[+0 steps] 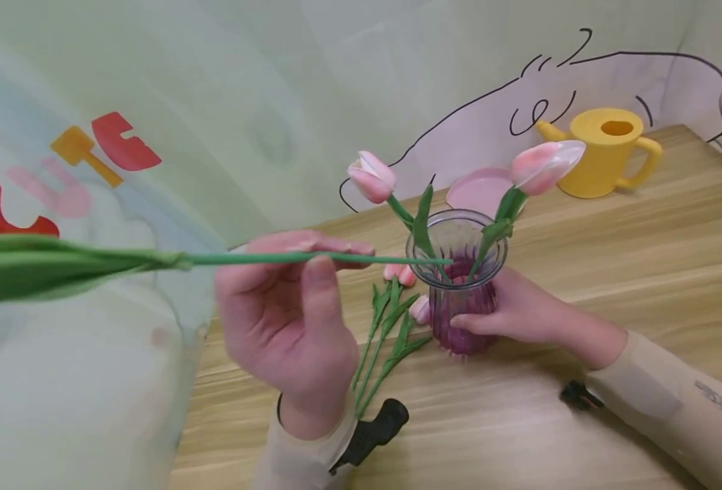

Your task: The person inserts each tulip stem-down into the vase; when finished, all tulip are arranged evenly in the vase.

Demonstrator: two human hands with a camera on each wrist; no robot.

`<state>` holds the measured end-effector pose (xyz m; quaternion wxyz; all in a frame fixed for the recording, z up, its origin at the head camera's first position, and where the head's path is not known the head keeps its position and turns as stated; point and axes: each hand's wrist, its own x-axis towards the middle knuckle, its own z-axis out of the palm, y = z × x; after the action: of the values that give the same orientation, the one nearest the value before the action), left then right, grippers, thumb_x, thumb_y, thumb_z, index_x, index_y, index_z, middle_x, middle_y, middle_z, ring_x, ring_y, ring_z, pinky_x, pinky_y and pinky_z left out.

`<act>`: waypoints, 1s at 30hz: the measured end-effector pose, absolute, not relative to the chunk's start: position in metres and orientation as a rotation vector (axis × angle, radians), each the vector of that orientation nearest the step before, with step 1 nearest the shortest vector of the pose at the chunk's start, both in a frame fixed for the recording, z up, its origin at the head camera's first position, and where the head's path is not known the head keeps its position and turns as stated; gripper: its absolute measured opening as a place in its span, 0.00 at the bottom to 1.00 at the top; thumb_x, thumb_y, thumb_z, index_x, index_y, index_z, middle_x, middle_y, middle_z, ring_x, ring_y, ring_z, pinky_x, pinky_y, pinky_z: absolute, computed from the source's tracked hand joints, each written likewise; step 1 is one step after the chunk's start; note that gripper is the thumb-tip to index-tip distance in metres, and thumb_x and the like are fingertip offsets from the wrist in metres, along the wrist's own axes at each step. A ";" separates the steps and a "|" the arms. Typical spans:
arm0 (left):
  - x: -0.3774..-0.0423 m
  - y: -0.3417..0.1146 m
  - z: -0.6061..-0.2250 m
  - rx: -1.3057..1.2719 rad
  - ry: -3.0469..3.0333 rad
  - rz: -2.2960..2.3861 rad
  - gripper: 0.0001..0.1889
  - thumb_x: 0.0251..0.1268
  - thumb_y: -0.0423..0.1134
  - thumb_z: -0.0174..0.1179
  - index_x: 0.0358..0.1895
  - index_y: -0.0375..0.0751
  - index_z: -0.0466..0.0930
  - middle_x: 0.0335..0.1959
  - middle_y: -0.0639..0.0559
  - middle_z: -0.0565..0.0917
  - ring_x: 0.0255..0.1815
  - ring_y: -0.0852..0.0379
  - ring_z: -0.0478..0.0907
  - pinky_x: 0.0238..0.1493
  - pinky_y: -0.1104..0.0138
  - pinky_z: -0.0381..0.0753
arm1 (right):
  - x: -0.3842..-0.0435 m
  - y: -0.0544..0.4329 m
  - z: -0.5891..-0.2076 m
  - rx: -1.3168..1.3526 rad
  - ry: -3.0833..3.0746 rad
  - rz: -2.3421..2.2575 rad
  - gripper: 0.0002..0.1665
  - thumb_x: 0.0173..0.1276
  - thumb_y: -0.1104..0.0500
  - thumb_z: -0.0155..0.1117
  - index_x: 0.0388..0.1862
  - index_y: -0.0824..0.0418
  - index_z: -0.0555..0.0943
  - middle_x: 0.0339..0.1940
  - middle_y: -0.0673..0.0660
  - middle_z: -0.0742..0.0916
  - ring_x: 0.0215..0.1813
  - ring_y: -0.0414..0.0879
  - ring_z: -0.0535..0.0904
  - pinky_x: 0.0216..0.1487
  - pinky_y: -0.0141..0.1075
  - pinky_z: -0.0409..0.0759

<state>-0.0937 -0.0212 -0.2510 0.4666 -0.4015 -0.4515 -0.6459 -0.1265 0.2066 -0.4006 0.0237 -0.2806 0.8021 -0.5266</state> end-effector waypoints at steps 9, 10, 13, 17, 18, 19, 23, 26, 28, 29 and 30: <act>-0.114 -0.013 -0.267 -0.987 -1.552 -1.386 0.05 0.63 0.18 0.62 0.40 0.23 0.76 0.30 0.37 0.82 0.27 0.50 0.83 0.31 0.66 0.85 | -0.127 0.205 -0.400 -0.850 2.507 -1.606 0.40 0.62 0.55 0.80 0.70 0.52 0.69 0.61 0.50 0.85 0.64 0.47 0.81 0.69 0.51 0.77; -0.115 -0.014 -0.267 -0.994 -1.578 -1.379 0.06 0.63 0.18 0.62 0.40 0.23 0.76 0.31 0.37 0.82 0.26 0.51 0.82 0.31 0.66 0.84 | -0.128 0.204 -0.400 -0.857 2.501 -1.618 0.41 0.62 0.55 0.80 0.71 0.51 0.68 0.61 0.49 0.84 0.64 0.46 0.80 0.69 0.49 0.77; -0.116 -0.012 -0.268 -1.029 -1.648 -1.365 0.06 0.63 0.20 0.64 0.41 0.23 0.77 0.32 0.37 0.85 0.26 0.53 0.82 0.33 0.66 0.87 | -0.129 0.204 -0.399 -0.891 2.439 -1.680 0.44 0.63 0.57 0.79 0.74 0.48 0.65 0.64 0.48 0.83 0.67 0.45 0.78 0.72 0.47 0.75; -0.118 -0.011 -0.268 -1.103 -1.750 -1.299 0.07 0.63 0.22 0.66 0.42 0.25 0.80 0.34 0.38 0.87 0.28 0.54 0.85 0.36 0.67 0.88 | -0.128 0.206 -0.399 -0.877 2.443 -1.669 0.46 0.64 0.56 0.79 0.75 0.47 0.64 0.65 0.48 0.82 0.67 0.45 0.78 0.72 0.51 0.74; -0.119 -0.010 -0.268 -1.120 -1.778 -1.274 0.07 0.62 0.24 0.67 0.42 0.26 0.81 0.35 0.39 0.87 0.29 0.54 0.85 0.37 0.67 0.88 | -0.127 0.206 -0.400 -0.863 2.465 -1.647 0.45 0.64 0.55 0.79 0.74 0.48 0.65 0.63 0.48 0.84 0.66 0.45 0.80 0.71 0.51 0.76; -0.119 -0.010 -0.268 -1.133 -1.804 -1.250 0.08 0.61 0.25 0.68 0.42 0.27 0.81 0.35 0.40 0.87 0.30 0.54 0.86 0.38 0.68 0.88 | -0.127 0.207 -0.399 -0.852 2.484 -1.629 0.44 0.63 0.55 0.79 0.74 0.48 0.65 0.63 0.48 0.84 0.65 0.45 0.80 0.70 0.52 0.76; -0.118 -0.010 -0.269 -1.142 -1.880 -1.214 0.19 0.55 0.31 0.74 0.49 0.28 0.82 0.37 0.41 0.87 0.34 0.54 0.87 0.38 0.69 0.88 | -0.126 0.208 -0.399 -0.837 2.498 -1.598 0.44 0.63 0.56 0.79 0.73 0.51 0.66 0.61 0.51 0.85 0.64 0.47 0.82 0.67 0.53 0.79; -0.117 -0.010 -0.269 -1.127 -1.906 -1.248 0.25 0.53 0.32 0.76 0.55 0.28 0.82 0.37 0.41 0.87 0.35 0.54 0.88 0.38 0.69 0.88 | -0.126 0.208 -0.398 -0.837 2.502 -1.591 0.43 0.63 0.56 0.78 0.74 0.50 0.66 0.62 0.50 0.85 0.65 0.48 0.81 0.68 0.53 0.79; -0.117 -0.010 -0.268 -1.121 -1.916 -1.262 0.25 0.53 0.32 0.76 0.55 0.28 0.81 0.37 0.41 0.87 0.34 0.54 0.88 0.38 0.69 0.88 | -0.126 0.208 -0.398 -0.850 2.497 -1.595 0.42 0.63 0.57 0.78 0.73 0.50 0.68 0.61 0.49 0.85 0.65 0.46 0.81 0.69 0.50 0.78; -0.116 -0.010 -0.268 -1.124 -1.914 -1.276 0.25 0.54 0.32 0.75 0.55 0.27 0.81 0.37 0.40 0.86 0.34 0.54 0.87 0.38 0.69 0.89 | -0.126 0.208 -0.397 -0.854 2.489 -1.602 0.41 0.63 0.57 0.78 0.72 0.50 0.68 0.61 0.48 0.86 0.64 0.45 0.81 0.69 0.48 0.79; -0.116 -0.011 -0.268 -1.127 -1.909 -1.292 0.24 0.55 0.32 0.74 0.55 0.27 0.81 0.37 0.40 0.86 0.34 0.54 0.87 0.39 0.68 0.89 | -0.126 0.207 -0.397 -0.886 2.441 -1.634 0.40 0.64 0.59 0.77 0.72 0.51 0.68 0.60 0.50 0.87 0.64 0.46 0.82 0.69 0.47 0.78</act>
<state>-0.1160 -0.0107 -0.2675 0.2839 -0.4211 -0.7133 -0.4830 -0.1259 0.2070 -0.3974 0.0367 -0.2886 0.7950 -0.5324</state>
